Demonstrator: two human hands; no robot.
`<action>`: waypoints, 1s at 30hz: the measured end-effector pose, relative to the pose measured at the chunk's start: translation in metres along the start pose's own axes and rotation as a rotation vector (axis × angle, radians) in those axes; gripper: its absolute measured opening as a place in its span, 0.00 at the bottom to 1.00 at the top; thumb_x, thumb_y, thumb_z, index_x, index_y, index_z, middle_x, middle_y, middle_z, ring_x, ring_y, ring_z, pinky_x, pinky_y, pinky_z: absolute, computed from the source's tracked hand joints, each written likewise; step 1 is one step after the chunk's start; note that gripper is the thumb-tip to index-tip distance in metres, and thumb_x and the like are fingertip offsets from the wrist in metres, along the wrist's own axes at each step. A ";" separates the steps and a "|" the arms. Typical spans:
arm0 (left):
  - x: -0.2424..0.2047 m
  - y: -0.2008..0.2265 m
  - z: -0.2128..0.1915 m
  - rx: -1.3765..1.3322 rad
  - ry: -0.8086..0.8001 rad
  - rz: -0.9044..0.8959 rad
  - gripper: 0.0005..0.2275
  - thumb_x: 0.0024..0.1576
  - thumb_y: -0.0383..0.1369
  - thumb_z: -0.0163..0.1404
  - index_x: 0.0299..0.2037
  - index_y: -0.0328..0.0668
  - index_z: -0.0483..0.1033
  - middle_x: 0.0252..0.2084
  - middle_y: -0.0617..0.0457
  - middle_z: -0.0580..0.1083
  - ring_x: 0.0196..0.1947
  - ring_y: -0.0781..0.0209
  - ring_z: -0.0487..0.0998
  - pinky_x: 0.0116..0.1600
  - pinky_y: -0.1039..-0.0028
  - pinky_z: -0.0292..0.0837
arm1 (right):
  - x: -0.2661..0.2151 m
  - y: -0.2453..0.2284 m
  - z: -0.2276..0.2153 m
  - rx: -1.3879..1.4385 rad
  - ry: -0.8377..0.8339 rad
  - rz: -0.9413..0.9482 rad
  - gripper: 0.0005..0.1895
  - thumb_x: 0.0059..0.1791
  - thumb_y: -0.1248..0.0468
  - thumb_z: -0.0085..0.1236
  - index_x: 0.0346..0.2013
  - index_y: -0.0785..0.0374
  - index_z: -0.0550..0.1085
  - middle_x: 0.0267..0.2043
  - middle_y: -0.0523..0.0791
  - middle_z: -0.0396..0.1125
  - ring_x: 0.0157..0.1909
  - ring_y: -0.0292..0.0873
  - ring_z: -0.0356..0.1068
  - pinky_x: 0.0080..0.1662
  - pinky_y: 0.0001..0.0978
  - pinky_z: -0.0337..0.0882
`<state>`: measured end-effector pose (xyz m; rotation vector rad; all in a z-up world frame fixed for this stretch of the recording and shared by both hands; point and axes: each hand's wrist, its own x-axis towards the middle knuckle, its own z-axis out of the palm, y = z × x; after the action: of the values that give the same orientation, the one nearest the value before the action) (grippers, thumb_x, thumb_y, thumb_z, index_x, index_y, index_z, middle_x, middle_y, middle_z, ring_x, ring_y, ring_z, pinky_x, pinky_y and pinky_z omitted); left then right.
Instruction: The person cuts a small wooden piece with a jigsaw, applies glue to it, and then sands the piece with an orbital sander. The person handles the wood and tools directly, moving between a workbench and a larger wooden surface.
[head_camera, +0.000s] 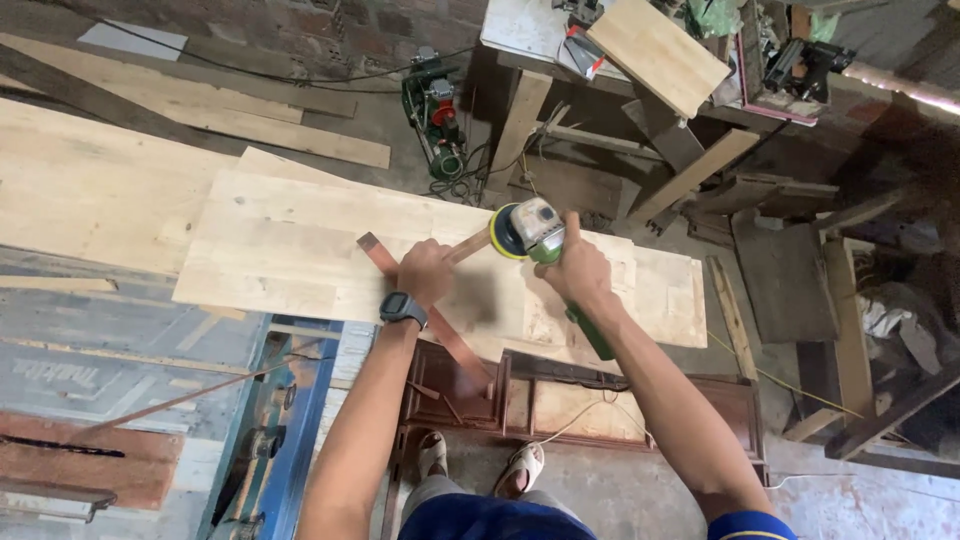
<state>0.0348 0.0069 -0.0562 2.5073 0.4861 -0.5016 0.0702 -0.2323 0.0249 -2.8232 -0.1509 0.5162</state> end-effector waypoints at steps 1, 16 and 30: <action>0.014 -0.011 0.012 0.020 0.002 0.103 0.06 0.58 0.30 0.49 0.40 0.37 0.77 0.39 0.43 0.78 0.43 0.51 0.81 0.47 0.64 0.80 | 0.005 0.003 -0.002 -0.001 0.019 0.030 0.44 0.42 0.52 0.64 0.66 0.43 0.49 0.51 0.54 0.72 0.57 0.63 0.73 0.58 0.59 0.71; 0.025 -0.008 0.022 -0.210 0.019 -0.162 0.11 0.59 0.44 0.52 0.41 0.48 0.75 0.42 0.51 0.77 0.50 0.56 0.80 0.53 0.65 0.77 | -0.016 -0.018 -0.005 0.034 -0.016 0.005 0.45 0.40 0.52 0.67 0.64 0.41 0.49 0.51 0.54 0.72 0.59 0.63 0.72 0.60 0.59 0.70; 0.049 -0.044 0.062 0.046 0.225 0.270 0.12 0.62 0.38 0.49 0.27 0.43 0.69 0.29 0.51 0.68 0.34 0.54 0.74 0.42 0.72 0.69 | 0.008 0.013 -0.024 0.196 0.151 0.145 0.47 0.38 0.53 0.73 0.62 0.41 0.52 0.51 0.58 0.71 0.59 0.65 0.70 0.61 0.58 0.67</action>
<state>0.0428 0.0187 -0.1460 2.6337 0.2124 -0.1287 0.0873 -0.2498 0.0399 -2.6787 0.1278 0.3252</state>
